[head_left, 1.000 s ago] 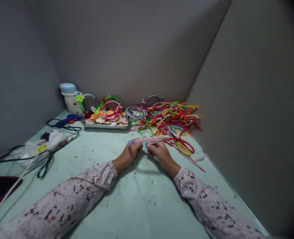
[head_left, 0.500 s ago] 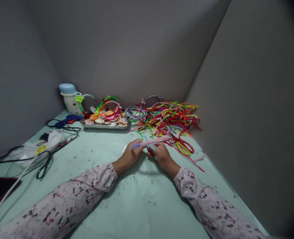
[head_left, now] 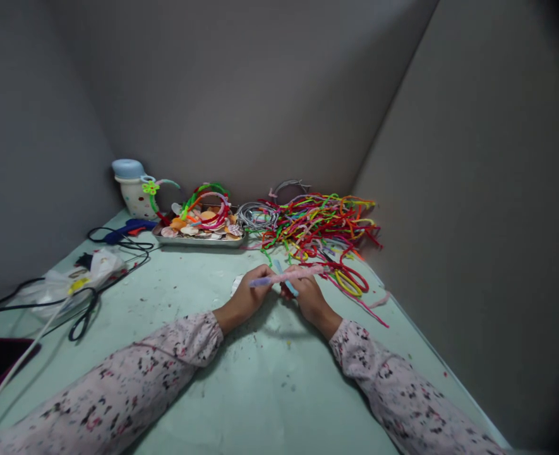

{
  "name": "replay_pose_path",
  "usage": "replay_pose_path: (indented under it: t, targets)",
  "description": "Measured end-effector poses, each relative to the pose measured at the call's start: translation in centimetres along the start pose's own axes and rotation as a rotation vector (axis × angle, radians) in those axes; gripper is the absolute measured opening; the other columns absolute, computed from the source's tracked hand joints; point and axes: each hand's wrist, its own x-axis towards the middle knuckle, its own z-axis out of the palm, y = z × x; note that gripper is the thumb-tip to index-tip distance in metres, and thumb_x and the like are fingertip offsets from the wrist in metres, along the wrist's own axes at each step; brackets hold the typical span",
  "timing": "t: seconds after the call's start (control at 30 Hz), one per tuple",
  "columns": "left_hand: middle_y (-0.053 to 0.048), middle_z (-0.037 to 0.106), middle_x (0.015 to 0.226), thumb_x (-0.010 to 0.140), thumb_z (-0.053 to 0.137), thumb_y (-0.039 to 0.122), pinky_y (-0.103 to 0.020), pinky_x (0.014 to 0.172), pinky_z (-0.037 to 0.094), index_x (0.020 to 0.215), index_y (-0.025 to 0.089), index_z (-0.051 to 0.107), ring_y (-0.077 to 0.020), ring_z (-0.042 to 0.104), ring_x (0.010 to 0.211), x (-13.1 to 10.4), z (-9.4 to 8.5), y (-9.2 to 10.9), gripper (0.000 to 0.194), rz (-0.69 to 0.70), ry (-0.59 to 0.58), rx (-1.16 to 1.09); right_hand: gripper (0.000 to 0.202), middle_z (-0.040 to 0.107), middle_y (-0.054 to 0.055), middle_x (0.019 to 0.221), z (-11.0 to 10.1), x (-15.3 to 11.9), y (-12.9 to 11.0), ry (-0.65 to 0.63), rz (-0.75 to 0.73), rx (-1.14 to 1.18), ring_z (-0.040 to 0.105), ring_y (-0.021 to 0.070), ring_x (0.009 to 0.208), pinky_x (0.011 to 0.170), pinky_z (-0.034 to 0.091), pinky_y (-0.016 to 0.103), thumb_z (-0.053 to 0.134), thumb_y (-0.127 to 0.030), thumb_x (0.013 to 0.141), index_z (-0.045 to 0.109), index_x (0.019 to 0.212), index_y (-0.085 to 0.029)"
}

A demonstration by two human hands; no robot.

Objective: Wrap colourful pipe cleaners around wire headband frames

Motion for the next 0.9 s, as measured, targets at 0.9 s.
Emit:
replay_pose_path:
  t: [0.9]
  targets:
    - [0.002,0.05,0.067,0.086,0.051,0.038,-0.024,0.059,0.034,0.074,0.017,0.052,-0.0122,0.044,0.063,-0.3,0.6,0.7,0.024,-0.022,0.021,0.006,0.019,0.05,-0.002,0.061,-0.3,-0.1,0.0,-0.009,-0.044,-0.091,0.047,0.0137,0.056,0.052,0.036,0.026,0.056,-0.034,0.08,0.051,0.066,-0.022]
